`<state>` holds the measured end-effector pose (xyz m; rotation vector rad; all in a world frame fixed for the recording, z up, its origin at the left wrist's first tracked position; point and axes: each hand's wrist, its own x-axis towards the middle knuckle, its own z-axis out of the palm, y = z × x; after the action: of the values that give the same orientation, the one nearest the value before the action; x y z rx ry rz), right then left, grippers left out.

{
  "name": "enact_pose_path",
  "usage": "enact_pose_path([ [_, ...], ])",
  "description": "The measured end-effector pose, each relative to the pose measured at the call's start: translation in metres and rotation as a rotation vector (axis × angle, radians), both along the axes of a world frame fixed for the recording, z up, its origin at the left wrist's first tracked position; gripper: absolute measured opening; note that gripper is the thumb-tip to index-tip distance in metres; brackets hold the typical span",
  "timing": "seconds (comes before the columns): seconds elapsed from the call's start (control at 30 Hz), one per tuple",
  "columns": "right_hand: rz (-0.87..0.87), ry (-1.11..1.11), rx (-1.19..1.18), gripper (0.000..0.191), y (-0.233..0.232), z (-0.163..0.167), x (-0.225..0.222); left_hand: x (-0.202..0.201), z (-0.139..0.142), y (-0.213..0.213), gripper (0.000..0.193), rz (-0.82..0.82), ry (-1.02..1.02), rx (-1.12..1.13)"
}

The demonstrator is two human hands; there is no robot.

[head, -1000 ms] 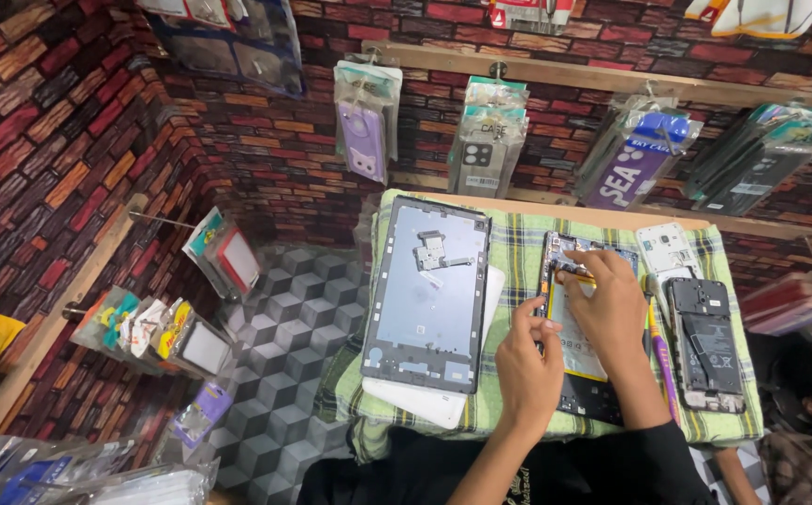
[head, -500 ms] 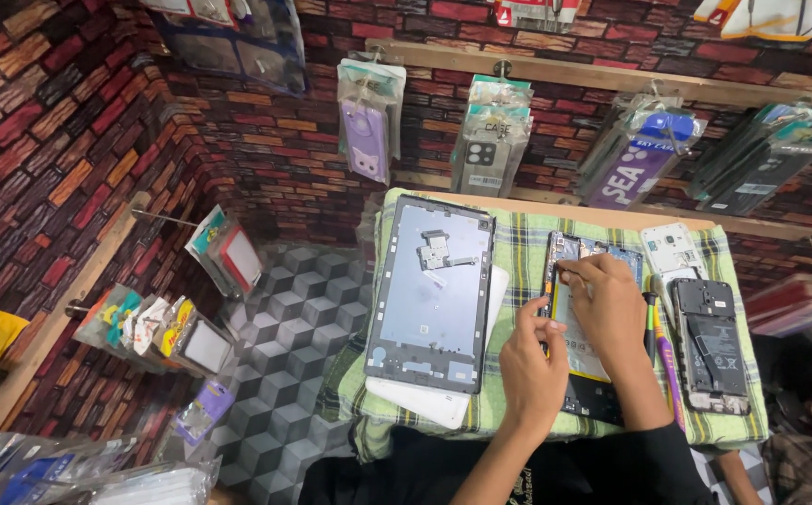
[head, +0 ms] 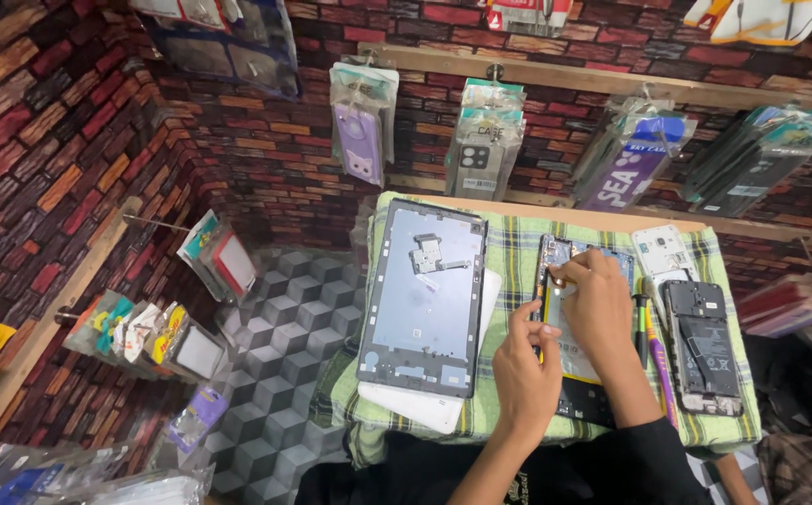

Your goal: The person uses a screwdriver to remove screws from a disassembled tablet and then detaches the motherboard from the device. The person places the removed components on the table.

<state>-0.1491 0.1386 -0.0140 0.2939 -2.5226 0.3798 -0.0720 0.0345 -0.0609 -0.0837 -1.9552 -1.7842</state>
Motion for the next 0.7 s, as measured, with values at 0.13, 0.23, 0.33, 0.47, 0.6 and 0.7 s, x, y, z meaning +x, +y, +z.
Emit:
enact_pose_path([
  [0.13, -0.009, 0.017, 0.007, 0.029, 0.000, 0.009, -0.002, 0.003, 0.015, -0.003, 0.038, -0.001, 0.027, -0.008],
  [0.23, -0.033, 0.088, 0.084, 0.033, -0.008, 0.016, 0.008, 0.010, 0.032, -0.007, 0.038, 0.008, 0.042, -0.017],
  [0.33, -0.037, 0.211, 0.174, 0.033, -0.014, 0.022, 0.017, 0.014, 0.046, -0.007, 0.037, 0.004, -0.025, -0.030],
  [0.47, -0.041, 0.161, 0.031, 0.034, -0.011, 0.029, 0.020, 0.014, 0.054, -0.005, 0.038, 0.003, -0.014, -0.040],
  [0.6, 0.037, 0.090, -0.193, 0.044, 0.003, 0.036, 0.018, 0.014, 0.054, 0.000, 0.040, 0.003, 0.016, -0.037],
  [0.7, 0.092, 0.085, -0.271, 0.050, 0.008, 0.040, 0.018, 0.015, 0.054, 0.003, 0.041, -0.001, 0.024, -0.031],
])
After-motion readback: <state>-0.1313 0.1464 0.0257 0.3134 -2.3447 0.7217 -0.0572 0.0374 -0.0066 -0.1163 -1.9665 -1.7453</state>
